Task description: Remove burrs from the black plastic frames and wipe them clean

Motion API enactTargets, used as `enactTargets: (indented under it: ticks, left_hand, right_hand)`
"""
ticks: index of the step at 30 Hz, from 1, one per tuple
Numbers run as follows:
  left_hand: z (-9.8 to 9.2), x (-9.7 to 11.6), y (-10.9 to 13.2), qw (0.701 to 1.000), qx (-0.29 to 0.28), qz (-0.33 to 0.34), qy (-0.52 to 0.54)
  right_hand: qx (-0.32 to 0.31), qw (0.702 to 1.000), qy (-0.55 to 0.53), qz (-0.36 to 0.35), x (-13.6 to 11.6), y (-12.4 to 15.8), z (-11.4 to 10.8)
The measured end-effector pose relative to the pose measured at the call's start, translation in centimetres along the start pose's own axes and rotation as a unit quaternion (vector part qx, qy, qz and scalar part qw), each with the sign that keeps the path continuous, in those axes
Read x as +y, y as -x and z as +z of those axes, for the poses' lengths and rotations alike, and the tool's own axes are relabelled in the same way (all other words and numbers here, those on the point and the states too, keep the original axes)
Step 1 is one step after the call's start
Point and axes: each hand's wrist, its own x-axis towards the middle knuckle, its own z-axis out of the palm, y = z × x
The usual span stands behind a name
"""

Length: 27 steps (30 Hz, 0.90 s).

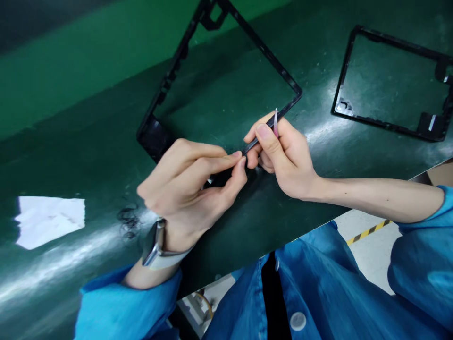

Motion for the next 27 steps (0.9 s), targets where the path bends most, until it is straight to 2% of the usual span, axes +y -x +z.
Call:
enactTargets:
  ticks: [6, 12, 17, 21, 27]
  left_hand:
    - [0.7, -0.9, -0.1, 0.997, 0.001, -0.039, 0.070]
    - [0.2, -1.1, -0.4, 0.998, -0.020, 0.025, 0.053]
    - [-0.2, -0.3, -0.6, 0.993, -0.080, -0.041, 0.074]
    - [-0.3, 0.0, -0.6, 0.991, -0.071, -0.081, 0.085]
    - [-0.5, 0.0, -0.6, 0.983, -0.076, -0.134, 0.101]
  right_hand:
    - [-0.004, 0.999, -0.038, 0.011, -0.3, 0.1, -0.3]
    - [0.027, 0.998, -0.053, 0.019, -0.5, -0.2, -0.2]
    - [0.039, 0.996, -0.061, 0.044, -0.9, -0.3, 0.2]
    - [0.049, 0.997, -0.046, 0.049, -1.0, -0.4, 0.2]
    - [0.034, 0.998, -0.037, 0.048, -1.2, -0.3, -0.1]
